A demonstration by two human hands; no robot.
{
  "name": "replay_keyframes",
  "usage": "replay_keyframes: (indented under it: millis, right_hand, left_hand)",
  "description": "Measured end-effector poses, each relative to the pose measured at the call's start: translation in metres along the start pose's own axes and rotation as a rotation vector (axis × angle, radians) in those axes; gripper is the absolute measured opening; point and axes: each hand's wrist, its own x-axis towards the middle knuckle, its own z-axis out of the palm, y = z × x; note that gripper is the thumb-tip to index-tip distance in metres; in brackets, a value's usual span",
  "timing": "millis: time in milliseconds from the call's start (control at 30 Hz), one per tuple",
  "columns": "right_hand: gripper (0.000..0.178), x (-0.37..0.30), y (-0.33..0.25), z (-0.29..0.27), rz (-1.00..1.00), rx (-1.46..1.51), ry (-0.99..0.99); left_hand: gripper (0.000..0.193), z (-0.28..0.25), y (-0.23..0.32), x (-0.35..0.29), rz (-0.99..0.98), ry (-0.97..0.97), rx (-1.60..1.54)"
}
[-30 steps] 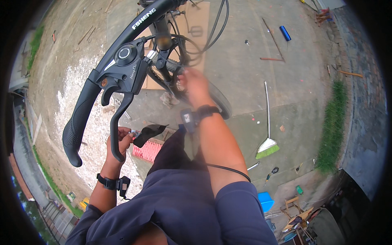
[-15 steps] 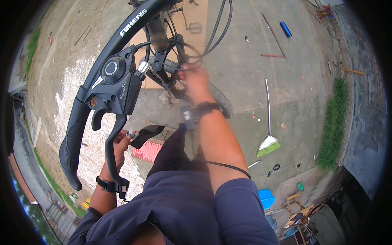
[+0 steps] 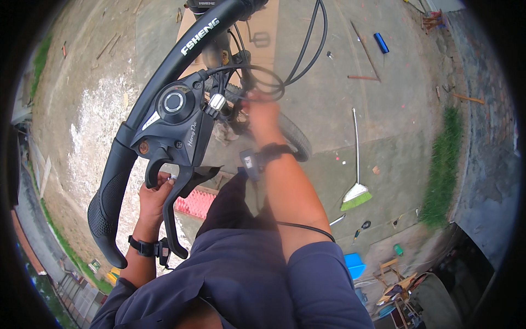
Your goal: The person selects a bolt and washer from a bin, attaches a metal bracket to a plastic bicycle fender, and then mounts the assembly onto the front fork of a mountain bike using pliers and a cloth.
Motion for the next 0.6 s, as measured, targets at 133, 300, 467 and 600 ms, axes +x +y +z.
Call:
replay_keyframes:
  millis: [133,300,467,600]
  right_hand:
    - [0.022,-0.019,0.002,0.005,-0.112,-0.410,-0.076]
    - [0.024,-0.057,-0.008,-0.001,-0.302,-0.735,-0.129]
    - [0.027,-0.062,-0.011,-0.004,-0.289,-0.685,-0.119]
    - [0.029,-0.058,-0.006,-0.002,-0.205,-0.546,-0.143]
  left_hand:
    - [0.018,-0.031,-0.010,0.020,-0.071,-0.005,-0.124]
    - [0.016,-0.016,0.030,0.044,0.057,0.103,-0.015]
    - [0.018,-0.028,0.051,0.085,0.166,0.107,-0.089]
    - [0.020,-0.027,0.076,0.113,0.326,0.207,-0.074]
